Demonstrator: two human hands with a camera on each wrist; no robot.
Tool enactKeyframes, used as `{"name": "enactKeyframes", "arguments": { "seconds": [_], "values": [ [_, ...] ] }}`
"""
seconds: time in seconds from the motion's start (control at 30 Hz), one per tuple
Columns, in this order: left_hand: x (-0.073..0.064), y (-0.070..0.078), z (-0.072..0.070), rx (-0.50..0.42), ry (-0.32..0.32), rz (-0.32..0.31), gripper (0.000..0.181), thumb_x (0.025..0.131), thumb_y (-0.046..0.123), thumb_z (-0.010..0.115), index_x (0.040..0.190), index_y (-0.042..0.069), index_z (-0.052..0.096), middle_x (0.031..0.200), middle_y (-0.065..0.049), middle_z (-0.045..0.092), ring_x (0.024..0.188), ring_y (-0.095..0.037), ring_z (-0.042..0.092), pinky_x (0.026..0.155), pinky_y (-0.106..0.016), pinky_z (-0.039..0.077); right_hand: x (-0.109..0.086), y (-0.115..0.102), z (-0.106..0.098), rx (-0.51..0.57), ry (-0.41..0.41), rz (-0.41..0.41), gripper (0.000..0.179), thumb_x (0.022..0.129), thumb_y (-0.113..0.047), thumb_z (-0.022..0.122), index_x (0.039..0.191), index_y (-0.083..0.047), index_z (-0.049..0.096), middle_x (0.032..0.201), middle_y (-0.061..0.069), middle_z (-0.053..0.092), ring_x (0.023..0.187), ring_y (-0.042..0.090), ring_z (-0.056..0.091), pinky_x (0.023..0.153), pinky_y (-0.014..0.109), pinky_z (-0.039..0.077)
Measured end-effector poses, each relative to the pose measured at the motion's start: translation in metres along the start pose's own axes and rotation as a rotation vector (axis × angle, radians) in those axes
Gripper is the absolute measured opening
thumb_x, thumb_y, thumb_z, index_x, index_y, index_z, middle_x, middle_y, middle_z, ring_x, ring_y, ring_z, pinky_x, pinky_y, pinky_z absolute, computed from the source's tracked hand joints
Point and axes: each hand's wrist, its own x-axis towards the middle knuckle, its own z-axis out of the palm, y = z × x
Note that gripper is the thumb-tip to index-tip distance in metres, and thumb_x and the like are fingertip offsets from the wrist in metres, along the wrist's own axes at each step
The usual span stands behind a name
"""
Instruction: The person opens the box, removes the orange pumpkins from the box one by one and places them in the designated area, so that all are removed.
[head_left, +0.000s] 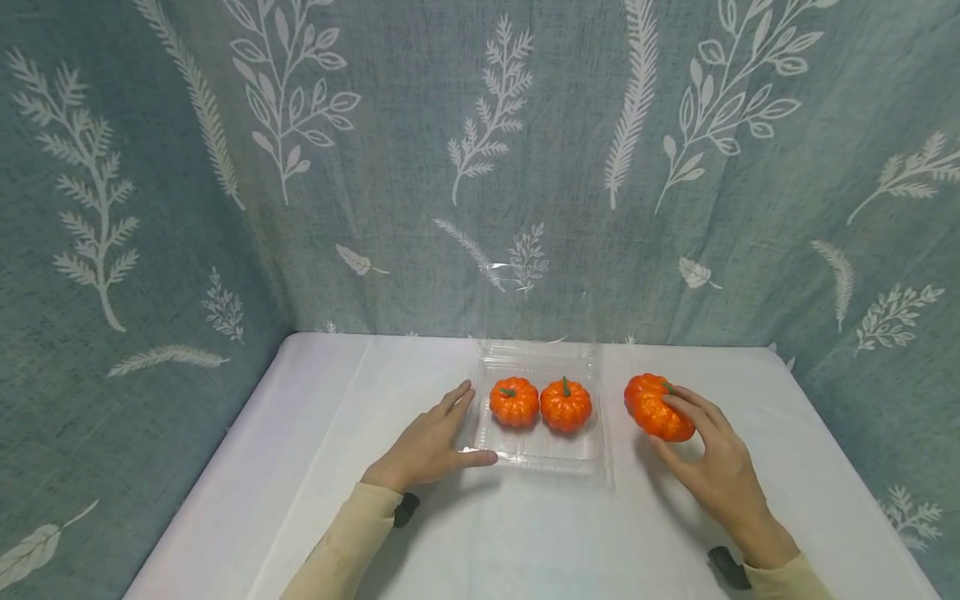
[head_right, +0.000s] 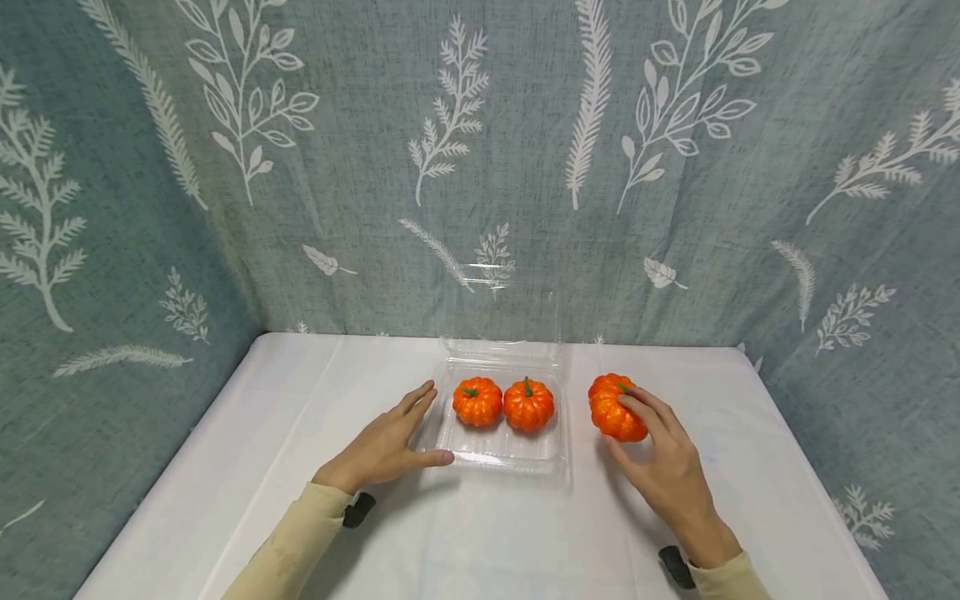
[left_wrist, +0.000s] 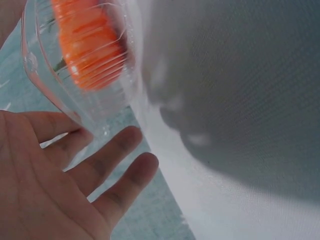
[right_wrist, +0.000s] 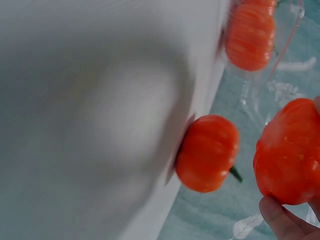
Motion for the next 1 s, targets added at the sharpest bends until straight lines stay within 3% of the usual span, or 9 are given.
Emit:
{"name": "enactKeyframes", "arguments": {
  "seconds": [0.33,0.7,0.77,0.87,0.93,1.0],
  "values": [
    [0.001,0.0,0.001,0.007,0.003,0.0,0.114,0.079,0.078,0.065,0.161,0.008,0.028,0.168,-0.002,0.022,0.143,-0.035,0.041,0.116,-0.049,0.036,-0.013,0.013,-0.004,-0.037,-0.138,0.072,0.063,0.068,-0.01,0.095,0.124,-0.011,0.066,0.137,0.01,0.057,0.121,0.034,0.056,0.102,0.0,0.02],
    [0.002,-0.001,0.001,0.01,-0.004,-0.006,0.114,0.079,0.078,0.066,0.161,0.008,0.027,0.168,-0.001,0.021,0.144,-0.033,0.04,0.116,-0.049,0.035,-0.016,0.018,-0.004,-0.079,-0.201,0.038,0.066,0.066,-0.014,0.096,0.123,-0.012,0.065,0.135,0.011,0.057,0.12,0.034,0.057,0.106,0.001,0.017],
    [0.002,-0.001,0.001,0.011,-0.007,-0.008,0.114,0.079,0.078,0.065,0.161,0.009,0.026,0.168,0.0,0.02,0.144,-0.033,0.039,0.116,-0.049,0.035,-0.017,0.018,-0.004,-0.086,-0.219,0.043,0.066,0.065,-0.013,0.096,0.123,-0.013,0.065,0.135,0.011,0.057,0.12,0.034,0.057,0.11,0.011,0.027],
    [0.002,-0.002,0.001,0.009,-0.007,-0.002,0.114,0.08,0.077,0.066,0.161,0.009,0.026,0.168,0.0,0.02,0.144,-0.032,0.039,0.116,-0.048,0.035,-0.018,0.019,-0.005,-0.095,-0.264,0.054,0.066,0.066,-0.013,0.096,0.124,-0.013,0.065,0.135,0.013,0.057,0.119,0.036,0.057,0.105,0.038,0.046],
    [0.002,-0.002,0.001,0.005,-0.001,0.004,0.113,0.08,0.076,0.066,0.161,0.008,0.027,0.168,-0.001,0.021,0.144,-0.033,0.04,0.116,-0.048,0.035,-0.018,0.019,-0.005,-0.098,-0.295,0.061,0.066,0.067,-0.013,0.096,0.125,-0.011,0.063,0.135,0.015,0.055,0.119,0.039,0.057,0.095,0.056,0.049],
    [0.002,-0.001,0.0,0.002,0.007,0.012,0.112,0.08,0.076,0.067,0.161,0.007,0.028,0.168,-0.002,0.022,0.143,-0.034,0.04,0.116,-0.049,0.035,-0.018,0.019,-0.006,-0.098,-0.32,0.075,0.063,0.071,-0.014,0.094,0.126,-0.01,0.063,0.136,0.017,0.055,0.119,0.041,0.057,0.093,0.062,0.049]
  ]
}}
